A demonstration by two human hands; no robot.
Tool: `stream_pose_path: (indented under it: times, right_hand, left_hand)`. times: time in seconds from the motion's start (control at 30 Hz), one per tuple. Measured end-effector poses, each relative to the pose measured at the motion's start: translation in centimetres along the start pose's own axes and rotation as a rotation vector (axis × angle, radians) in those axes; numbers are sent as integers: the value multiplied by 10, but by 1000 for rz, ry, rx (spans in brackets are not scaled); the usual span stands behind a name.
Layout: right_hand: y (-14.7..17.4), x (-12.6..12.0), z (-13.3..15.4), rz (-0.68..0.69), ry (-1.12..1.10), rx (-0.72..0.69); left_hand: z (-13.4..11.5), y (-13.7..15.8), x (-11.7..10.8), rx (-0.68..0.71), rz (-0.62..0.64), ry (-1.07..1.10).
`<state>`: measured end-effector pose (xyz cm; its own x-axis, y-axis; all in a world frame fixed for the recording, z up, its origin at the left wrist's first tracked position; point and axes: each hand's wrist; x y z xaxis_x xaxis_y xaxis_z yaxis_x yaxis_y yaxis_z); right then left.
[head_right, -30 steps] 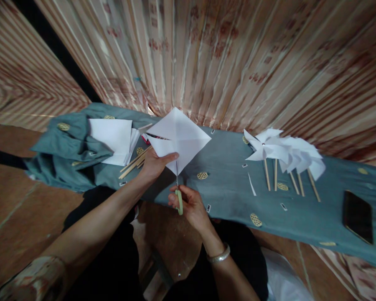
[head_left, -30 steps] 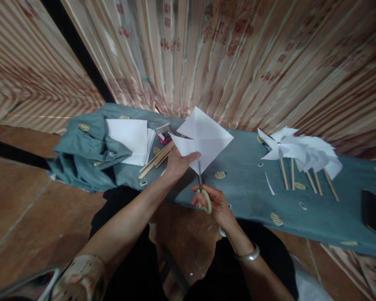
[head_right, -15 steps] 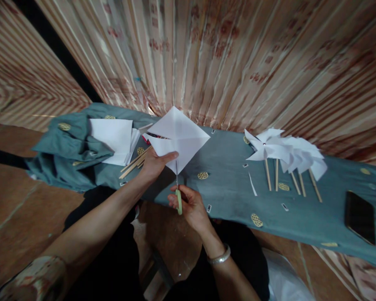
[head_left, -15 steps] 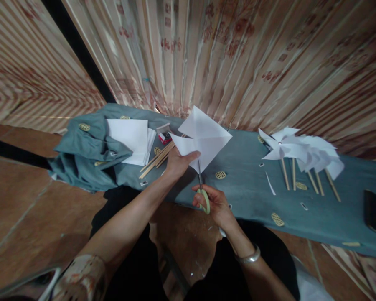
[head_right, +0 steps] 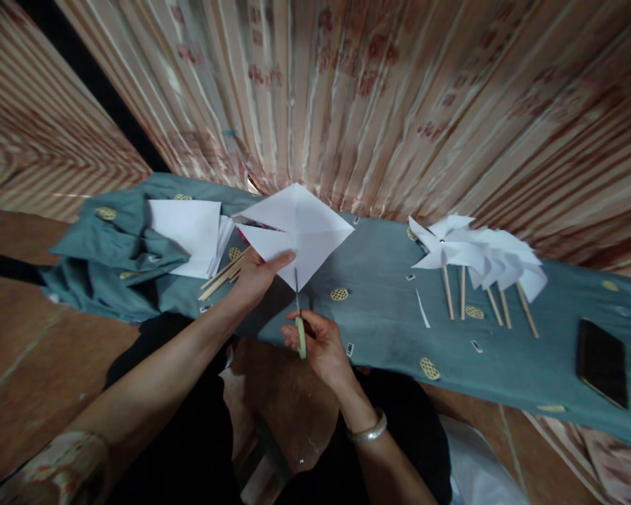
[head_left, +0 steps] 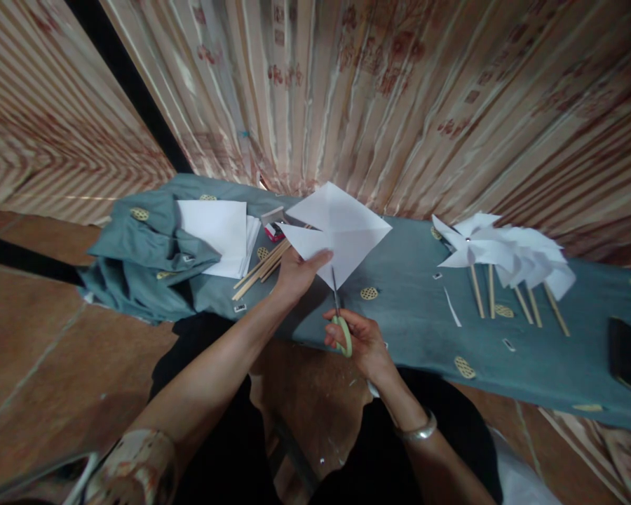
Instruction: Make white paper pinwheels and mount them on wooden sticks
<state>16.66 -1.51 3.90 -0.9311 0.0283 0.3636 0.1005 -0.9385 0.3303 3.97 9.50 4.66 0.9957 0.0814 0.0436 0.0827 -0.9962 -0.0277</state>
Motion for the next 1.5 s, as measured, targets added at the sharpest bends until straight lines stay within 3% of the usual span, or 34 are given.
stream_pose_path:
  times: [1.5]
  right_hand:
    - [-3,-4,3,-58,3,-53]
  left_hand:
    - [-2,14,5,-142,91,17]
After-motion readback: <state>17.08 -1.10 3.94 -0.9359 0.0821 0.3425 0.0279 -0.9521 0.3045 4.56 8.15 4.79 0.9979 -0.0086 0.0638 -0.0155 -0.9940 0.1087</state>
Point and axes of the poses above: each hand's wrist, its own y-axis away from the middle knuckle, its own x-axis out of the palm, z = x × y, and after that the axes turned 15 degrees about -y, right-handed
